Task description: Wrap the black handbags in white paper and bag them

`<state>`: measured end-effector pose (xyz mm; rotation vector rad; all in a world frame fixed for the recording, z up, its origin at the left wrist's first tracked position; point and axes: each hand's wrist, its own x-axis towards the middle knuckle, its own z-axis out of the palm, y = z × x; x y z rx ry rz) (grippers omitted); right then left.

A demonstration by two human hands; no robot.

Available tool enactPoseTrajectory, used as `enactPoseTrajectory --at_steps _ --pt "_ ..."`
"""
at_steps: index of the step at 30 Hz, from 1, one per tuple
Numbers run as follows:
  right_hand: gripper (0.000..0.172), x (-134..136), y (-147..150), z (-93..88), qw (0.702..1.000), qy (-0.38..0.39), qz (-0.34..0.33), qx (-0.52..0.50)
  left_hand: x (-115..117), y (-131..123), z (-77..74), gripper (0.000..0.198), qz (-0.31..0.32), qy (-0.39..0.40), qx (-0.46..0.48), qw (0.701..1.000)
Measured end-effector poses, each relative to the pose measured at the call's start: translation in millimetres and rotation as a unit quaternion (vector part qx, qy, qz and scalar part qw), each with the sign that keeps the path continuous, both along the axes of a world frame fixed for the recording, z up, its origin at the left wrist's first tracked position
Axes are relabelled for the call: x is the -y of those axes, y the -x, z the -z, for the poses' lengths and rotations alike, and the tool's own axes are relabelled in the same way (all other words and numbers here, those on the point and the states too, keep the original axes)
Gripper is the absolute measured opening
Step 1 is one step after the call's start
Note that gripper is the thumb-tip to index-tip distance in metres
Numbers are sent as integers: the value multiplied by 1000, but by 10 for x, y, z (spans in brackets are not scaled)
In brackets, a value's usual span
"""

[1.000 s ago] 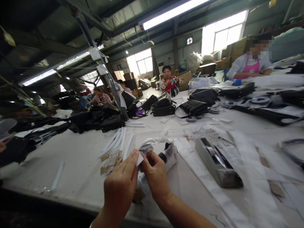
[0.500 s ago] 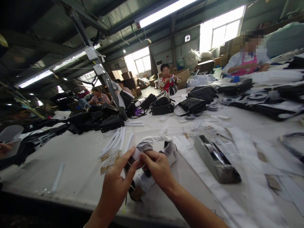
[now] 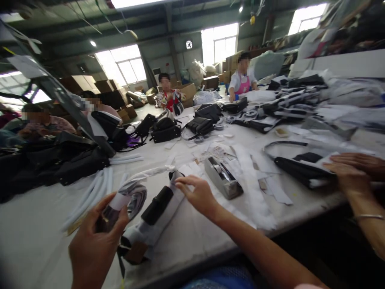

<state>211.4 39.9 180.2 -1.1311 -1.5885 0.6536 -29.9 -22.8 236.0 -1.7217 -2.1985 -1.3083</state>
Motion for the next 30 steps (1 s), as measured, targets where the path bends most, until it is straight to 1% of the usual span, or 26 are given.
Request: enactPoseTrajectory --at_steps 1,3,4,5,6,7,9,11,13,16,18,20,21,23,25,28,30 --pt "23 -54 -261 111 996 -10 80 39 -11 10 -6 45 -4 7 2 1000" --pt "26 -158 -767 349 969 3 218 120 -25 16 -8 45 -4 12 12 1000" --pt "25 -206 -984 465 952 29 265 147 -29 11 -6 45 -4 11 17 1000" --pt "23 -248 -1164 572 941 62 294 157 -31 3 -2 45 -4 12 21 1000" --pt "21 -282 -1303 665 934 102 307 150 -32 -6 2 45 -3 12 23 1000" --pt "19 -308 -1400 742 932 141 307 135 -31 -16 7 45 0 12 23 1000" --pt "21 -335 -1495 842 933 205 281 94 -25 -28 15 45 13 10 22 1000" --pt "26 -326 -1508 860 936 239 251 62 -16 -27 18 44 22 5 20 1000" --pt "34 -275 -1497 797 938 248 238 38 -5 -16 16 43 24 2 20 1000" --pt "38 -114 -1485 594 950 210 229 -37 5 3 10 42 21 2 19 1000" --pt "41 38 -1480 461 952 197 215 -96 4 12 11 43 15 5 20 1000" --pt "48 195 -1471 405 943 231 190 -148 -3 19 20 43 12 9 24 1000" --pt "52 267 -1467 421 934 257 179 -172 -8 21 27 43 14 9 25 1000" --pt "55 377 -1462 537 915 294 172 -217 -16 25 42 43 19 9 24 999" --pt "54 427 -1463 728 904 303 192 -234 -23 31 53 43 19 10 22 1000" --pt "52 398 -1471 1010 903 290 223 -223 -30 48 62 44 12 13 20 1000" --pt "52 351 -1478 1131 905 282 234 -214 -30 63 62 45 13 14 19 1000"
